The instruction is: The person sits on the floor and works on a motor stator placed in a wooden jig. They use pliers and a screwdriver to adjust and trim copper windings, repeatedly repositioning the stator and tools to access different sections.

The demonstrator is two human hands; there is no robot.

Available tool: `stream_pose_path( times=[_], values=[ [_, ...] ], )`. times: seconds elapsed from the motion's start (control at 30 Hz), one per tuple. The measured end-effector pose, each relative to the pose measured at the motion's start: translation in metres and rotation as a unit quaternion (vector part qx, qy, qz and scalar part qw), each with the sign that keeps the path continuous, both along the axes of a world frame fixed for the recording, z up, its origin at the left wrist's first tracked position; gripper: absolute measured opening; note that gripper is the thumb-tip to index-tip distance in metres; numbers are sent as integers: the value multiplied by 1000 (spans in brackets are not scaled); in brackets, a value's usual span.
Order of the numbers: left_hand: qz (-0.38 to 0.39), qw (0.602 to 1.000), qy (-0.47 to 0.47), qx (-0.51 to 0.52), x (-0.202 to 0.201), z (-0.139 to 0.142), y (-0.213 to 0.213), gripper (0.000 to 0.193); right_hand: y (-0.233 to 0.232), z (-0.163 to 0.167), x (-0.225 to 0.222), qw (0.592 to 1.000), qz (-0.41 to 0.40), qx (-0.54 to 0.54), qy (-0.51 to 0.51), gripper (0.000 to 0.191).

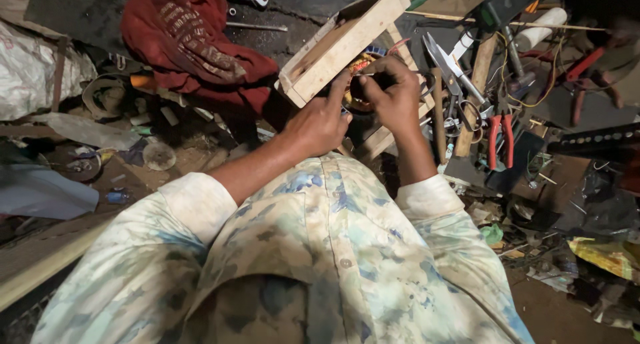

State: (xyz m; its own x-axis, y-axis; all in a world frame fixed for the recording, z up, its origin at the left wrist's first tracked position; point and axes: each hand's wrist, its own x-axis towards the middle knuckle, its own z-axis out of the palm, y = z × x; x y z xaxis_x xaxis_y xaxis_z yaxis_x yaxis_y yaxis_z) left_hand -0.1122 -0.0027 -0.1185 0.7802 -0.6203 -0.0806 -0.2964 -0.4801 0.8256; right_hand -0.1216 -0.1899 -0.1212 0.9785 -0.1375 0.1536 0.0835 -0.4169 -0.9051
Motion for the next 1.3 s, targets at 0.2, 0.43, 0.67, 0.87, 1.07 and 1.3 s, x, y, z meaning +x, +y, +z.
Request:
stream_pose_path(
  times=[0.2,0.43,0.67,0.87,1.07,1.3],
  values=[
    [13,993,-111,-26,2,2,6,84,9,2,3,985,5,-160,-68,17],
    [8,991,114,71,1,0,21,84,20,-2,4,979,-1,-196,-65,16],
    [11,998,-44,-47,-5,-18,31,72,23,-2,0,990,25,-121,-73,20],
    [25,996,71,41,-10,-10,41,62,31,-8,-5,984,6,-164,-69,13],
    [28,999,24,-2,-10,2,44,53,36,-11,-2,980,0,-180,-80,13],
    [-21,983,-164,-81,-18,28,30,45,21,13,-41,993,26,-57,-99,10]
  ],
)
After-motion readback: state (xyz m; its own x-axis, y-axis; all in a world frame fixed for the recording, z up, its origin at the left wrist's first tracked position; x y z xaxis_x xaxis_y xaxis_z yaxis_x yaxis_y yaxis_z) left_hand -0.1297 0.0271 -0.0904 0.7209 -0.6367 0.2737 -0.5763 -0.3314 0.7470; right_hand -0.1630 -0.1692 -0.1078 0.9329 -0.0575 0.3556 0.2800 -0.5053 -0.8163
